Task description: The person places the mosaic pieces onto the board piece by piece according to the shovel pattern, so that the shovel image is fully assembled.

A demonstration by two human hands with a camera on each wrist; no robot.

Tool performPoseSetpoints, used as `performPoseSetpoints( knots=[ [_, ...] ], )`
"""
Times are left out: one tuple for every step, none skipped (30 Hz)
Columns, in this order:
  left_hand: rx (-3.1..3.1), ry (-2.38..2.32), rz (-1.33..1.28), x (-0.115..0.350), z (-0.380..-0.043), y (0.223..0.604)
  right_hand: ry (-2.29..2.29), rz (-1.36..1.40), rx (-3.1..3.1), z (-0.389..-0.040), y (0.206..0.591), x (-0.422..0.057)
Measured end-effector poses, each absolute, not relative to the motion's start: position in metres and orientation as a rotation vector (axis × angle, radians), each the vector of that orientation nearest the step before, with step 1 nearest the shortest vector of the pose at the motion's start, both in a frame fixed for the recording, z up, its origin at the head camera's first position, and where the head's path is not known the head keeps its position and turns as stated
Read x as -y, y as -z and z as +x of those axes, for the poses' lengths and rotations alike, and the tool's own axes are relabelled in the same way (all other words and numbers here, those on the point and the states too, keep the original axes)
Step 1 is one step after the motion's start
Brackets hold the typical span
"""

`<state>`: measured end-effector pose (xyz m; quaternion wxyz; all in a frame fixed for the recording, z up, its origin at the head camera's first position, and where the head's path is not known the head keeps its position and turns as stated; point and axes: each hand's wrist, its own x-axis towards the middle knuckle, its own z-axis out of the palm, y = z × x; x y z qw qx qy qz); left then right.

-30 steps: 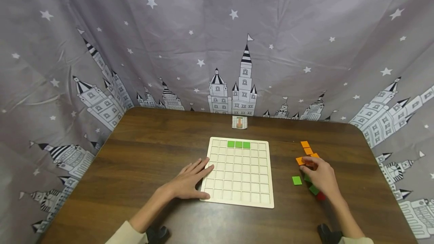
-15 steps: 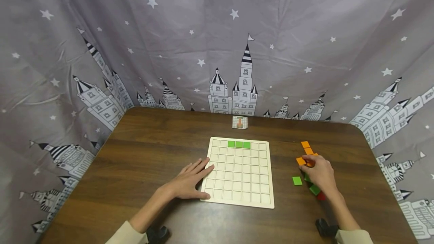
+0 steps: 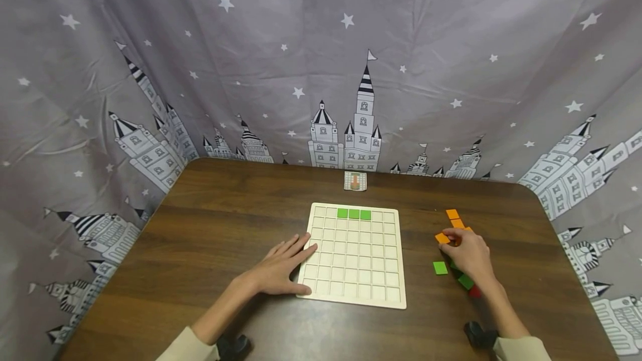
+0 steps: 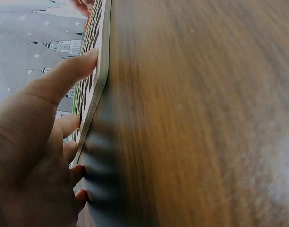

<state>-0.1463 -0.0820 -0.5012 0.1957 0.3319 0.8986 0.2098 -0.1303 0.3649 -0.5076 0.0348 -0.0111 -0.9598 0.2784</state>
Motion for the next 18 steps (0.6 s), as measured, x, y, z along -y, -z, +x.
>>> performPoseSetpoints(
  knots=[
    [-2.518,-0.589,0.930,0.082,-0.146,0.501,-0.860,-0.037,2.956,-0.131,0.507,-0.365],
    [-2.517,-0.589,0.928,0.082,-0.146,0.501,-0.860,-0.040,2.957,-0.131,0.507,-0.364],
    [-2.517,-0.585,0.928,0.082,-0.146,0.501,-0.861,-0.042,2.958,-0.132,0.507,-0.363],
    [-2.518,-0.581,0.928,0.082,-0.146,0.501,-0.870,-0.044,2.958,-0.132,0.506,-0.363],
    [-2.517,-0.579,0.926,0.081,-0.146,0.501,-0.878,-0.045,2.955,-0.132,0.504,-0.362],
    [-2.517,-0.576,0.924,0.081,-0.146,0.502,-0.889,-0.049,2.954,-0.133,0.502,-0.360],
    [-2.517,-0.573,0.924,0.081,-0.146,0.502,-0.900,-0.048,2.952,-0.133,0.500,-0.358],
    [-2.516,-0.572,0.923,0.081,-0.146,0.502,-0.916,-0.040,2.946,-0.134,0.498,-0.356],
    [-2.516,-0.570,0.923,0.081,-0.146,0.502,-0.933,-0.034,2.941,-0.134,0.494,-0.353],
    [-2.515,-0.571,0.923,0.081,-0.146,0.502,-0.959,-0.025,2.938,-0.135,0.491,-0.350],
    [-2.513,-0.575,0.923,0.081,-0.146,0.503,-0.981,-0.014,2.934,-0.135,0.488,-0.346],
    [-2.513,-0.576,0.923,0.081,-0.146,0.503,-1.003,0.003,2.928,-0.137,0.485,-0.342],
    [-2.514,-0.573,0.924,0.082,-0.146,0.503,-1.022,0.024,2.921,-0.138,0.482,-0.338],
    [-2.514,-0.576,0.924,0.082,-0.146,0.503,-1.036,0.049,2.911,-0.139,0.480,-0.334],
    [-2.516,-0.574,0.925,0.082,-0.146,0.503,-1.039,0.069,2.903,-0.141,0.478,-0.329],
    [-2.518,-0.574,0.926,0.082,-0.146,0.503,-1.039,0.091,2.897,-0.142,0.476,-0.325],
    [-2.520,-0.568,0.924,0.082,-0.146,0.504,-1.037,0.110,2.893,-0.144,0.474,-0.320],
    [-2.522,-0.561,0.921,0.082,-0.146,0.504,-1.042,0.127,2.890,-0.146,0.473,-0.316]
  ],
)
